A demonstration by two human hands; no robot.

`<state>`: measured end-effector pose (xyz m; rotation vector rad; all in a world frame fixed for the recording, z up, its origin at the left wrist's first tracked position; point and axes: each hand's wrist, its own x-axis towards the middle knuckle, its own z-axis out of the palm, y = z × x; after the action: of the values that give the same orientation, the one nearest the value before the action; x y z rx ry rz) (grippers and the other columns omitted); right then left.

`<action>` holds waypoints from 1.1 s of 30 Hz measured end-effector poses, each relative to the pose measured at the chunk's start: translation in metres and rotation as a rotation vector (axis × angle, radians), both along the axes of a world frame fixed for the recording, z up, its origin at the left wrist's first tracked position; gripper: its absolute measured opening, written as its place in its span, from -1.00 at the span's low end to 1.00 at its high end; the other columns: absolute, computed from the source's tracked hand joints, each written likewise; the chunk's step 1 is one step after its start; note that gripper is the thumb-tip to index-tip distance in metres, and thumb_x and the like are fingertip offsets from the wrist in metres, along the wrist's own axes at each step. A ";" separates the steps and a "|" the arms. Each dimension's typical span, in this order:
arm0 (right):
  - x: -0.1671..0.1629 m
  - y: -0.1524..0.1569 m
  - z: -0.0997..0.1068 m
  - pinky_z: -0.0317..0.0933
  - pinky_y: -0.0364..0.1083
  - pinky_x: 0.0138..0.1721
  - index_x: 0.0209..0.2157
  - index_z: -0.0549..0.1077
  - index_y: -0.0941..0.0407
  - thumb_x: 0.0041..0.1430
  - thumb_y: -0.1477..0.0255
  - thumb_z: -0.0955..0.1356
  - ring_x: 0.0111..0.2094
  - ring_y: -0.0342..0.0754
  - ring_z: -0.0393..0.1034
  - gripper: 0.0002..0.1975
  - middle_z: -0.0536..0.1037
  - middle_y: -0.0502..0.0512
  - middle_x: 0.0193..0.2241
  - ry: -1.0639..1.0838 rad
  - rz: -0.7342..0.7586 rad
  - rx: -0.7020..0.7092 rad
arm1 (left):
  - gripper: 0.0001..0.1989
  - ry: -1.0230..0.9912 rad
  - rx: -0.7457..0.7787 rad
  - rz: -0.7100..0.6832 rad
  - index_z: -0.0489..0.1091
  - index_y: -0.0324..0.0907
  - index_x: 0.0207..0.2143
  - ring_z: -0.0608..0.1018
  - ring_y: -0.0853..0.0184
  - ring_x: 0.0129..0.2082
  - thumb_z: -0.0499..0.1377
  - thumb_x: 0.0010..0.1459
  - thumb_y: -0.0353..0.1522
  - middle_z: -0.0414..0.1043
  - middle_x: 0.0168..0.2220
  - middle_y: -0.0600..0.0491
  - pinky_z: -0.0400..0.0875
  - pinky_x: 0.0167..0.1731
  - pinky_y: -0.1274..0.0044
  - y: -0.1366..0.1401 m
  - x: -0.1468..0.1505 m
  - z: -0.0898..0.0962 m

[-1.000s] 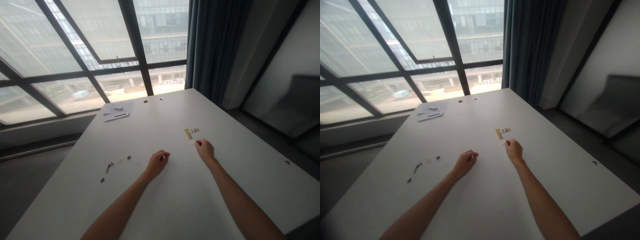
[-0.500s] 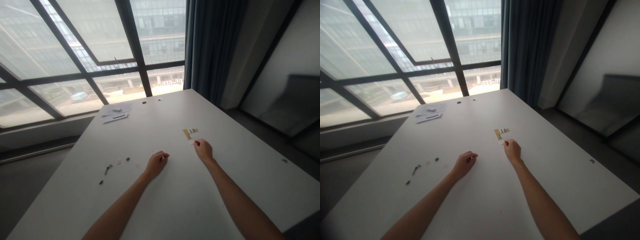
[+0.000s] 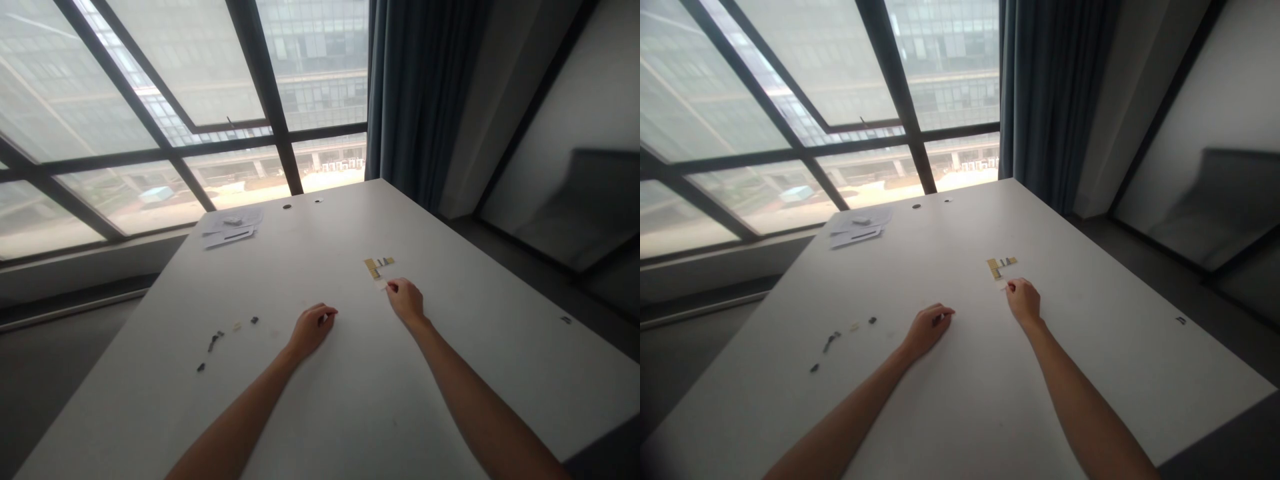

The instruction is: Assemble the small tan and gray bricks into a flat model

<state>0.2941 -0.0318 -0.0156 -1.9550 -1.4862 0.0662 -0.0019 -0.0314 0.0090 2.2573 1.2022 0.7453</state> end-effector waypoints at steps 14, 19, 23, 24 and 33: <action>-0.001 0.000 0.002 0.12 -0.14 -0.33 -0.30 0.60 0.08 0.22 0.40 0.34 -0.29 -0.05 0.43 -0.84 0.61 0.09 -0.30 -0.016 -0.008 -0.062 | -0.76 0.009 -0.025 0.010 0.57 -0.15 -0.22 0.41 0.42 -0.47 0.10 0.24 -0.35 0.50 -0.37 0.05 0.28 -0.37 0.57 0.000 0.001 0.001; -0.001 0.000 0.003 0.15 -0.14 -0.32 -0.32 0.60 0.09 0.21 0.40 0.34 -0.29 -0.04 0.43 -0.83 0.61 0.11 -0.30 0.006 0.000 -0.053 | -0.77 0.003 -0.033 0.009 0.57 -0.15 -0.22 0.40 0.42 -0.47 0.10 0.25 -0.36 0.49 -0.38 0.07 0.26 -0.37 0.57 0.000 0.001 0.001; 0.000 0.001 0.002 0.16 -0.11 -0.31 -0.34 0.59 0.12 0.23 0.42 0.29 -0.33 -0.02 0.42 -0.77 0.60 0.16 -0.31 0.059 -0.008 0.001 | -0.77 -0.002 -0.027 0.011 0.57 -0.14 -0.22 0.40 0.41 -0.46 0.10 0.25 -0.35 0.48 -0.39 0.07 0.27 -0.38 0.58 0.001 -0.001 -0.001; 0.001 0.001 0.002 0.16 -0.11 -0.31 -0.36 0.58 0.13 0.23 0.42 0.27 -0.34 -0.02 0.40 -0.76 0.60 0.17 -0.32 0.081 -0.010 0.023 | -0.76 -0.001 -0.027 0.009 0.57 -0.14 -0.22 0.41 0.41 -0.46 0.10 0.25 -0.35 0.49 -0.39 0.07 0.27 -0.38 0.58 0.001 -0.001 -0.001; -0.022 -0.014 0.028 0.18 -0.12 -0.34 -0.37 0.51 0.13 0.29 0.40 0.24 -0.43 -0.07 0.29 -0.75 0.49 0.07 -0.44 0.230 0.245 0.392 | -0.77 0.003 -0.033 0.017 0.58 -0.13 -0.22 0.42 0.41 -0.45 0.11 0.23 -0.38 0.51 -0.35 0.06 0.28 -0.36 0.57 -0.001 0.000 0.000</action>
<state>0.2717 -0.0458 0.0127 -1.4019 -1.4521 0.0956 -0.0017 -0.0326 0.0093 2.2247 1.2278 0.7228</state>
